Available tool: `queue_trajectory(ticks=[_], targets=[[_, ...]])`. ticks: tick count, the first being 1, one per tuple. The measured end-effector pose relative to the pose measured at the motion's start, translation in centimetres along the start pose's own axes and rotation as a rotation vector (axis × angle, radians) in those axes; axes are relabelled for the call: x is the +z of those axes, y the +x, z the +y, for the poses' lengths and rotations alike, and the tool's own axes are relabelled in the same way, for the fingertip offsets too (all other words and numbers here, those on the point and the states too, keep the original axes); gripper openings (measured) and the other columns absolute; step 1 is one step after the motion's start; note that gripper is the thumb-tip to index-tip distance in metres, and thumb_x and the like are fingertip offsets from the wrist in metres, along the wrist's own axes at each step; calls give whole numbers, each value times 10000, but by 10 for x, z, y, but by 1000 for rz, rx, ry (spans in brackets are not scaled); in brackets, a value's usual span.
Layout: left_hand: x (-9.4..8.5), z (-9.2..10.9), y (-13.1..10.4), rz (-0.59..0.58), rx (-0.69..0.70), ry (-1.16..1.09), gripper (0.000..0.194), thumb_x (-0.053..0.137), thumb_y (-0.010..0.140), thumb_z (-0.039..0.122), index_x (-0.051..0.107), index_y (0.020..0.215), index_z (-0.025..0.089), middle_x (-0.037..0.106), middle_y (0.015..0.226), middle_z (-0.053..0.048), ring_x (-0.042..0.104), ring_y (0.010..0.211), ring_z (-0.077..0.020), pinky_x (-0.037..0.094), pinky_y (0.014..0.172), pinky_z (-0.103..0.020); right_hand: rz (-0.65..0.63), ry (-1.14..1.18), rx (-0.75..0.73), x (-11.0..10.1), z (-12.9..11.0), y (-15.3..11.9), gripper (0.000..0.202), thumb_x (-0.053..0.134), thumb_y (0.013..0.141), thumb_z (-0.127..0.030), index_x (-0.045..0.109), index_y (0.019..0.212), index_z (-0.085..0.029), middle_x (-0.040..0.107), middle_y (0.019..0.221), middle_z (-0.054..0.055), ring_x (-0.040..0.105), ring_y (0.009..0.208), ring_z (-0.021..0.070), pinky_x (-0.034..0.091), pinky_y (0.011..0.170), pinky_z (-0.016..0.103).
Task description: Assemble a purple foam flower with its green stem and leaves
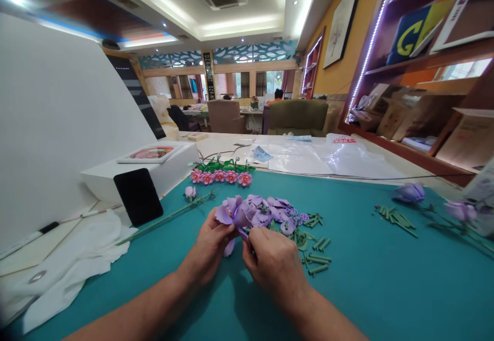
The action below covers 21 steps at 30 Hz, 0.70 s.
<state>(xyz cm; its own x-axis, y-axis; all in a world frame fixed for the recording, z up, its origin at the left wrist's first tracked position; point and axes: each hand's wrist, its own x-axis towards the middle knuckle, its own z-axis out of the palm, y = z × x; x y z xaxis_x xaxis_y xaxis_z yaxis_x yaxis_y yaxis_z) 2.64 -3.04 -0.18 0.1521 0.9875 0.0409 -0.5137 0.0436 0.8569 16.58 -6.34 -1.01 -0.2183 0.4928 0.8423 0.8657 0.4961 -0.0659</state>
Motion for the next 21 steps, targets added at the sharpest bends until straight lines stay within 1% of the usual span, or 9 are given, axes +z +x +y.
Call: queue_trajectory(ticks=[4,7,15,18,21], targets=[[1,0,-1,9,21,0,291,769,627,175,627,881,188,650,873,-15,589,791,-144,478,746,-251,-26,-28,-53,-3,4,1,279,467,869,-166,457,595,-214,492,523,-27,428,468,105,267,515,272],[2,1,-1,8,24,3,278,764,625,163,622,864,187,646,855,-9,585,787,-138,477,739,-243,-52,-37,-89,-4,6,1,268,487,865,-167,469,602,-211,496,528,-30,432,468,102,274,510,266],[5,1,-2,6,5,2,328,751,641,166,617,939,197,649,913,-7,597,848,-140,476,745,-230,-13,-13,-16,-3,1,2,312,429,893,-166,468,586,-209,492,527,-11,433,484,118,271,532,280],[4,3,-1,3,-9,-25,328,766,627,169,607,913,196,645,901,-3,594,822,-134,477,730,-229,-35,3,-52,-3,4,2,305,451,901,-181,484,599,-207,498,540,-15,440,497,116,280,534,269],[2,6,0,-18,-18,-46,318,766,617,165,603,889,190,641,868,-1,579,761,-119,473,691,-223,-68,36,-80,-4,7,1,263,476,919,-238,543,668,-202,534,592,-7,477,547,123,321,557,254]])
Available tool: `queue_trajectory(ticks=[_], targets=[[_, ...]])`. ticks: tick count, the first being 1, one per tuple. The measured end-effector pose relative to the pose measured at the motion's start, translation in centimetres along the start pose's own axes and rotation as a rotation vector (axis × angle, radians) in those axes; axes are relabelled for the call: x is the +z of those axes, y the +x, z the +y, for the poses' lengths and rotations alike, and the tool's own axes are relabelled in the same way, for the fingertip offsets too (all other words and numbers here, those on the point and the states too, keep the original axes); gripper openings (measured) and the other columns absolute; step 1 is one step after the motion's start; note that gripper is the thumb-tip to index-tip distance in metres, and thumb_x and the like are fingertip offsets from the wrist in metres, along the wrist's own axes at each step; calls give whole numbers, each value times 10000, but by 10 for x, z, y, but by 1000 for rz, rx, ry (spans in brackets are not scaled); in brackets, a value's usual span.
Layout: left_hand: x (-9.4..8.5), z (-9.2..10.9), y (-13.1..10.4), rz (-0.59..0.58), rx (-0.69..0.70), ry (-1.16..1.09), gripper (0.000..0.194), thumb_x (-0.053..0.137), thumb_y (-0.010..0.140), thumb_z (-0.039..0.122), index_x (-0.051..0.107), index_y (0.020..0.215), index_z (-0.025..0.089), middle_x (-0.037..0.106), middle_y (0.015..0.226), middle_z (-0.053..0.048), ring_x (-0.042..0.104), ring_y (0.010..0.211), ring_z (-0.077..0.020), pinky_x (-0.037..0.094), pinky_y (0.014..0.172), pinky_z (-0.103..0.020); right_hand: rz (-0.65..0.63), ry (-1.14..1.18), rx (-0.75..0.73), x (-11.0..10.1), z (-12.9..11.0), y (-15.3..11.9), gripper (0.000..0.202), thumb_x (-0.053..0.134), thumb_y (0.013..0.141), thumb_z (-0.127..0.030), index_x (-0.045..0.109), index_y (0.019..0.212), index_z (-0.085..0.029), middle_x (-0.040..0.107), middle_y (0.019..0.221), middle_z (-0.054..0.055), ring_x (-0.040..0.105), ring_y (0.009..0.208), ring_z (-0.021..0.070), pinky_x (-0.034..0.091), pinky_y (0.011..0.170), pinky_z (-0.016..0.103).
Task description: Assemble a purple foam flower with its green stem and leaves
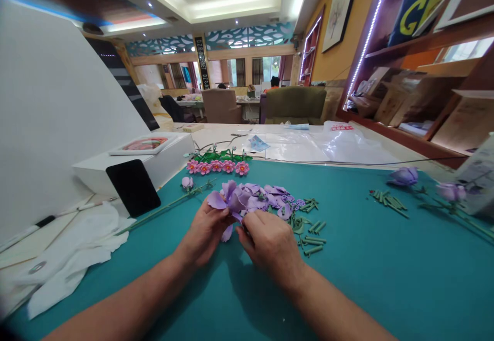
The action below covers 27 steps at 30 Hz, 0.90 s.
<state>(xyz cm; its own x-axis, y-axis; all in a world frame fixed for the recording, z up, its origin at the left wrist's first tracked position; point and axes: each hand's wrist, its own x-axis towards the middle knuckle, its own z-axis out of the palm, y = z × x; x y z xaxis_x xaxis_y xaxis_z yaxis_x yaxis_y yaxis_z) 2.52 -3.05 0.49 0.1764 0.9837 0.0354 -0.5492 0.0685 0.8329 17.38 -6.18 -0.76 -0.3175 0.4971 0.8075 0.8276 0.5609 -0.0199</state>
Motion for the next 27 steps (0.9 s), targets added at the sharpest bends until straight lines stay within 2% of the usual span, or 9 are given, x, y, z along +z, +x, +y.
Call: queue_trajectory(ticks=[4,10,18,21,24,27], targets=[[0,3,2,-37,-26,-26,343,769,606,164,608,908,186,654,892,-13,589,784,-132,476,675,-225,-4,65,5,-1,-1,0,264,471,944,-291,599,735,-194,569,642,17,512,604,140,364,596,249],[1,4,3,-43,-35,-36,339,804,592,179,591,856,184,625,814,12,579,732,-120,476,662,-227,16,97,-12,-5,-6,3,235,481,949,-295,633,815,-175,589,664,24,541,621,147,388,609,252],[-2,2,4,-75,-32,-41,312,799,618,169,594,854,180,616,810,11,574,726,-112,482,664,-225,12,98,-23,-8,-5,6,240,483,944,-261,634,777,-175,606,660,27,558,628,147,413,621,254],[-3,1,4,-90,-44,-45,303,787,627,152,599,864,179,627,809,7,580,722,-114,494,656,-222,27,126,-24,-13,-6,10,264,487,948,-310,635,775,-177,606,637,21,552,599,135,412,597,240],[-4,3,7,-93,-66,-67,280,761,644,114,605,868,175,650,832,-3,596,720,-115,504,645,-213,38,209,29,-24,-1,18,275,510,938,-367,635,795,-169,612,632,15,555,585,123,406,579,226],[-8,8,11,-81,-89,-107,222,729,649,70,591,788,174,644,758,12,592,649,-102,512,610,-207,49,209,179,-38,19,25,268,471,948,-319,627,776,-184,638,676,20,570,614,123,404,605,226]])
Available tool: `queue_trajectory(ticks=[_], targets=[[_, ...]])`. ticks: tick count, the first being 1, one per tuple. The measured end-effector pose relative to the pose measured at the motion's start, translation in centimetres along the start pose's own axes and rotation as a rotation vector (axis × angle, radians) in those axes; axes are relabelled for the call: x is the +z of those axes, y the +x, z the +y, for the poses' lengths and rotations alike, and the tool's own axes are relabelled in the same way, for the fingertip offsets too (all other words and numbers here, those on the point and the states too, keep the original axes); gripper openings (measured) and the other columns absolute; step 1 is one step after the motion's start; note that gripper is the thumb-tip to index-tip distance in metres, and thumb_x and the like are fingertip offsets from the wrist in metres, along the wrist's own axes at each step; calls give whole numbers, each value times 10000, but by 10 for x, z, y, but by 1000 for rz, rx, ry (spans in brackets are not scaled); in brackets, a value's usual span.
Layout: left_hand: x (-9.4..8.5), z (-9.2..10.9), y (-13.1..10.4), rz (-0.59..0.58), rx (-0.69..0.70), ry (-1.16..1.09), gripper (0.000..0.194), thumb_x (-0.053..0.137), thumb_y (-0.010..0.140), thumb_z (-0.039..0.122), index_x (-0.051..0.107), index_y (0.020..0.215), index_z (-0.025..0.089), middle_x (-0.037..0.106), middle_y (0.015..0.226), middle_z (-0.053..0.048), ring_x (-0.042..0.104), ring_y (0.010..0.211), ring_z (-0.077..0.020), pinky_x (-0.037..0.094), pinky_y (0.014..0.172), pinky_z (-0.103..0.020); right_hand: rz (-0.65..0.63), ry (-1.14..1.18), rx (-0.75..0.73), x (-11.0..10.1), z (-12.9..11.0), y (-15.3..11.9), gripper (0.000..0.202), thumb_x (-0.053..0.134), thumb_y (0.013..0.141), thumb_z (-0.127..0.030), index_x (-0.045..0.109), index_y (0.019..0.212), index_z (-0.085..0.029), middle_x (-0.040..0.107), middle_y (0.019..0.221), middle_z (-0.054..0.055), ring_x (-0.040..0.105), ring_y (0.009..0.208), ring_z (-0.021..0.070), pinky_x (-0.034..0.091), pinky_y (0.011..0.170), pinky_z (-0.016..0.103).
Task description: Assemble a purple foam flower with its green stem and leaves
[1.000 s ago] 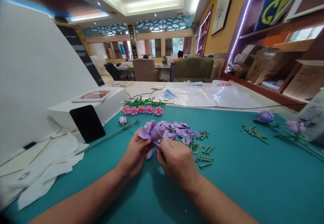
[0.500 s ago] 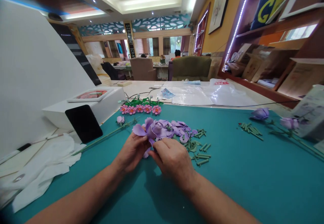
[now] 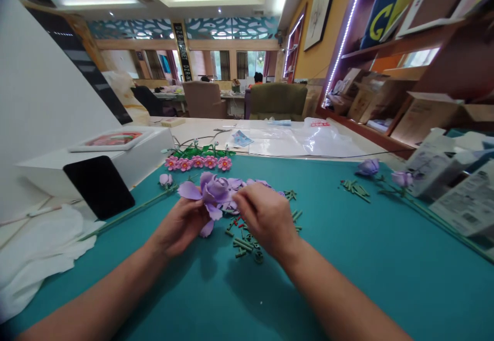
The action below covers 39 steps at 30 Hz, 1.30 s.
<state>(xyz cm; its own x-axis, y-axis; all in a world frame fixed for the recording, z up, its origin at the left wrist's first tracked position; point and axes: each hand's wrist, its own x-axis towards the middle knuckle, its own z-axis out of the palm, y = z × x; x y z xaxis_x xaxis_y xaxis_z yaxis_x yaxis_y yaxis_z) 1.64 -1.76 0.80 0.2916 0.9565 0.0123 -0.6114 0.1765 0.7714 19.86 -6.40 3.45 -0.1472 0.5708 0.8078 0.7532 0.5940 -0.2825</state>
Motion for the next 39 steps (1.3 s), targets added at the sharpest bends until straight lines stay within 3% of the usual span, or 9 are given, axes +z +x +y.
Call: queue_trajectory(ticks=[6,11,16,22,27,30,34,39], targets=[[-2,17,4,38,-27,-35,186,660,670,35,575,737,186,618,656,29,592,592,-105,530,586,-223,-82,-241,370,-24,54,10,206,538,855,-342,635,727,-213,609,586,-1,530,547,146,339,544,251],[-1,26,4,80,-36,-41,174,632,661,29,551,681,182,636,672,17,605,588,-121,536,571,-245,-233,-345,478,-16,78,3,160,537,838,-261,686,888,-232,703,741,23,607,668,180,373,601,268],[-2,26,4,84,-39,-31,182,626,663,27,574,720,192,648,688,14,608,585,-132,541,573,-259,-501,-432,468,0,86,-8,291,459,883,-185,686,1054,-246,708,1039,56,628,926,216,407,704,284],[0,24,4,89,-42,-19,169,622,667,30,571,706,186,620,649,19,591,565,-125,531,558,-252,-731,-470,433,7,91,-13,339,491,886,-231,655,1183,-245,658,1082,90,585,989,244,413,777,310],[2,25,1,95,-52,-22,167,616,676,31,558,674,188,603,617,27,575,558,-112,514,547,-232,-802,-502,388,9,89,-16,426,574,857,-353,603,1265,-236,625,1111,117,543,1002,264,394,826,329],[2,25,1,92,-55,-17,167,617,674,35,566,694,193,611,633,31,573,559,-108,508,544,-225,-846,-518,346,13,89,-19,350,589,836,-285,651,1177,-235,626,1093,102,534,963,255,381,816,326],[1,24,2,86,-49,-13,173,630,659,39,568,707,194,610,635,33,574,556,-105,505,534,-219,-863,-503,283,18,89,-22,168,550,839,-197,702,903,-221,638,1000,77,525,902,225,362,792,309],[0,24,2,86,-46,-12,176,644,643,40,557,685,187,615,631,29,576,554,-106,514,536,-220,-814,-508,244,20,88,-24,233,509,809,-98,679,931,-202,632,1066,82,516,927,225,354,792,302]])
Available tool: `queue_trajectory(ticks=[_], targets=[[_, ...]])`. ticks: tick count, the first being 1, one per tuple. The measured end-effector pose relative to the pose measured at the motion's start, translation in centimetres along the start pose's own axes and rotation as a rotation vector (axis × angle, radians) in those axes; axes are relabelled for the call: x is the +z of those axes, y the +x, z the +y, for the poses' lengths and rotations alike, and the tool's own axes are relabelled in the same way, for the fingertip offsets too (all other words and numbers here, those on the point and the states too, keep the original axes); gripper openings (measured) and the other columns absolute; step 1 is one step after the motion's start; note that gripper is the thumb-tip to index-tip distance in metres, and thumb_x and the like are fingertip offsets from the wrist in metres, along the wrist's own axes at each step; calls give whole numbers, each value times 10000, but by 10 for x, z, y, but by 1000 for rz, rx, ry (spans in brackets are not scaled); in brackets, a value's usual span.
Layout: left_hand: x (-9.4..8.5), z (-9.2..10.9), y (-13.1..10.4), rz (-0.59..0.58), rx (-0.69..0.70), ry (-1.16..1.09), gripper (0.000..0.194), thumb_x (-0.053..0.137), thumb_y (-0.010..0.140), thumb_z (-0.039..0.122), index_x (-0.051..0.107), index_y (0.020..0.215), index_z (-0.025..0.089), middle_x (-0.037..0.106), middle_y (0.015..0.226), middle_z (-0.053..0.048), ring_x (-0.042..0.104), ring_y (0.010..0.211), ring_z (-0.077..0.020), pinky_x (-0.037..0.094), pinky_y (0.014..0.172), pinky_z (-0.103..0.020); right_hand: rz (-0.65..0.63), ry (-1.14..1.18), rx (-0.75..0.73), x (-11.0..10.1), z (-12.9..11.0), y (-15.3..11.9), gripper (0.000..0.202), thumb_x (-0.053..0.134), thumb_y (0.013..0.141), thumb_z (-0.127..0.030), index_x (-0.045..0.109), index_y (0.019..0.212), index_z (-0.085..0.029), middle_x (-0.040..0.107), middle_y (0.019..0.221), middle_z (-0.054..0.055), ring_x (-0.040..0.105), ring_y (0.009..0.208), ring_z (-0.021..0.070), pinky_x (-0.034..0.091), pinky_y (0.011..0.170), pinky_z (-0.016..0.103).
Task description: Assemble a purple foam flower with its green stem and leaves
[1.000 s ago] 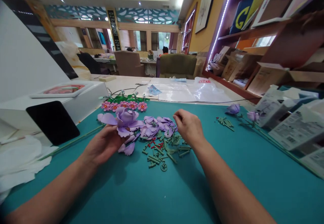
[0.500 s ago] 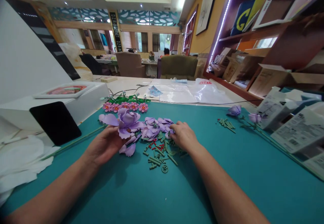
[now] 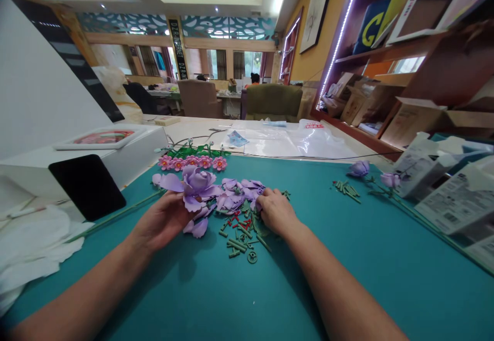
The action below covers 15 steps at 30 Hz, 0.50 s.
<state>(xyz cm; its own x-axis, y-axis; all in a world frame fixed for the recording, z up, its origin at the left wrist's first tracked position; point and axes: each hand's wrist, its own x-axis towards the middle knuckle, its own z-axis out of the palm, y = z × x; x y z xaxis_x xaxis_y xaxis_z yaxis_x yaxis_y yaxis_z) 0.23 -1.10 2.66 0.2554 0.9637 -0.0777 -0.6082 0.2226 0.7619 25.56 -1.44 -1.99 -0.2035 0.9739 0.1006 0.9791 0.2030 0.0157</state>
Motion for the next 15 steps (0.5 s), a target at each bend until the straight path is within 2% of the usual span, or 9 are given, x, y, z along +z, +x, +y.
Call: queue_trajectory(ticks=[4,10,15], targets=[[-1,0,1,-28,1,0,176,650,659,46,563,697,194,608,624,38,580,556,-105,516,543,-220,28,1,-25,-1,-4,-1,306,480,806,-56,660,1008,-199,647,1093,80,519,929,219,354,791,302],[-3,-1,1,-56,-3,-6,176,646,684,45,577,735,199,638,685,30,604,600,-116,520,574,-232,40,5,-58,-4,-7,-1,275,453,896,-155,712,958,-222,688,1004,86,525,951,239,373,781,324],[-4,-2,0,-29,-14,-4,174,639,679,48,573,741,195,642,699,28,607,609,-118,520,593,-240,131,83,-95,1,-4,2,269,457,914,-194,724,944,-205,683,1021,103,537,958,236,389,832,338]])
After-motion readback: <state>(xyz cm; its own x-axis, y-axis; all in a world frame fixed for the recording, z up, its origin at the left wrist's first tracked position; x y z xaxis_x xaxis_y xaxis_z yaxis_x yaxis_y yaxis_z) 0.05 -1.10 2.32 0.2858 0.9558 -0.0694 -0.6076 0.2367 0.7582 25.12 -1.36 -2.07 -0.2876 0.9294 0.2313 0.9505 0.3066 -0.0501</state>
